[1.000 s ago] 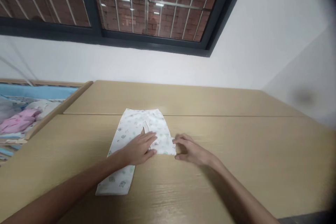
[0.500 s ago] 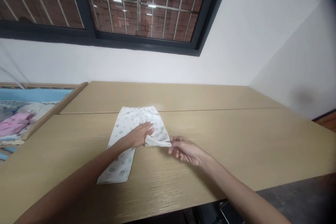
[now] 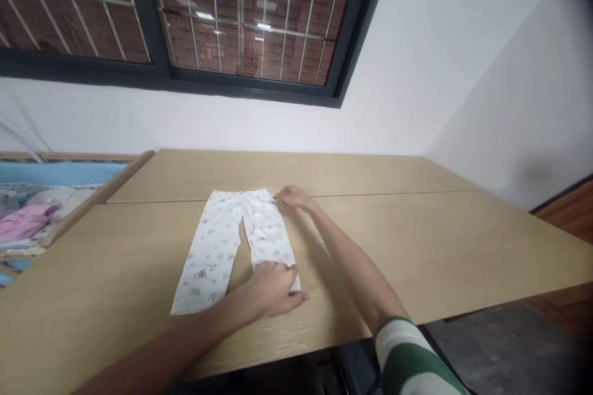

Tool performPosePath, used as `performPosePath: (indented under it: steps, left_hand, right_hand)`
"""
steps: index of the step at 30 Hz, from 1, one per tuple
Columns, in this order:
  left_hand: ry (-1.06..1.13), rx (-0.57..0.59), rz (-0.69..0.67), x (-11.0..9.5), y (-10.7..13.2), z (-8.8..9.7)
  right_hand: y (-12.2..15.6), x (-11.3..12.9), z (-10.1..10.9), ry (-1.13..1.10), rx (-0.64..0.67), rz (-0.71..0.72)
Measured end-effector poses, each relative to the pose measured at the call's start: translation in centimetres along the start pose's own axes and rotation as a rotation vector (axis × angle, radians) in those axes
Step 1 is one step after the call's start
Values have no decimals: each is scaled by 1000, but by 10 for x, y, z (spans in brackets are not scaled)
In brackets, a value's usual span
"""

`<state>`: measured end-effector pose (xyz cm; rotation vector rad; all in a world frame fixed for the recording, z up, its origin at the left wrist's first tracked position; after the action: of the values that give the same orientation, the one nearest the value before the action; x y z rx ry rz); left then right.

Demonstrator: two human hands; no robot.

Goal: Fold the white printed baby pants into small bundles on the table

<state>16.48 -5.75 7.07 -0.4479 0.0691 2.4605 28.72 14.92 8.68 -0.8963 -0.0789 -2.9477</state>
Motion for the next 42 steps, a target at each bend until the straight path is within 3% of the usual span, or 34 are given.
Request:
performPosePath:
  steps: [2, 5, 10, 14, 18, 21, 24, 27, 29, 34, 39, 42]
  left_hand:
    - [-35, 7, 81, -10, -6, -14]
    - [-27, -9, 152, -15, -12, -28]
    - [53, 17, 153, -9, -18, -33]
    - [240, -11, 124, -2, -18, -26]
    - [675, -78, 236, 2, -3, -9]
    - [1017, -110, 317, 6, 21, 6]
    - [1137, -224, 414, 23, 56, 18]
    - [1050, -325, 543, 54, 96, 22]
    - [850, -336, 608, 77, 122, 20]
    - [189, -181, 772, 126, 165, 15]
    - [-51, -87, 853, 143, 177, 19]
    - [-196, -215, 781, 147, 184, 25]
  right_hand:
    - [-32, 9, -10, -10, -74, -8]
    - [-66, 15, -27, -1, -73, -29]
    - [-89, 12, -46, 24, 16, -38]
    - [-91, 6, -43, 14, 32, -31]
    - [-91, 12, -22, -34, 7, -14]
    - [-95, 35, -9, -78, -23, 32]
    - [-97, 72, -12, -96, -61, 81]
    - [-95, 109, -36, -63, -81, 101]
    - [-94, 129, -58, -17, -91, 106]
    - [-90, 161, -110, 136, -98, 70]
    - [-86, 171, -132, 210, -67, 38]
    - [-78, 174, -129, 198, -65, 71]
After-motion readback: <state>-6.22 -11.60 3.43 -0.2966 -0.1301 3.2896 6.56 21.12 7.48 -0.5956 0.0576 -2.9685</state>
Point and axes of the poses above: each hand's wrist, its own y-axis away from the middle knuckle, its own z-axis out of the back of the hand, x = y × z, the point moved 3 cm from there along -y, towards the middle knuckle, and after that the axes turned 11 degrees about -x, right-handed, at the moved point
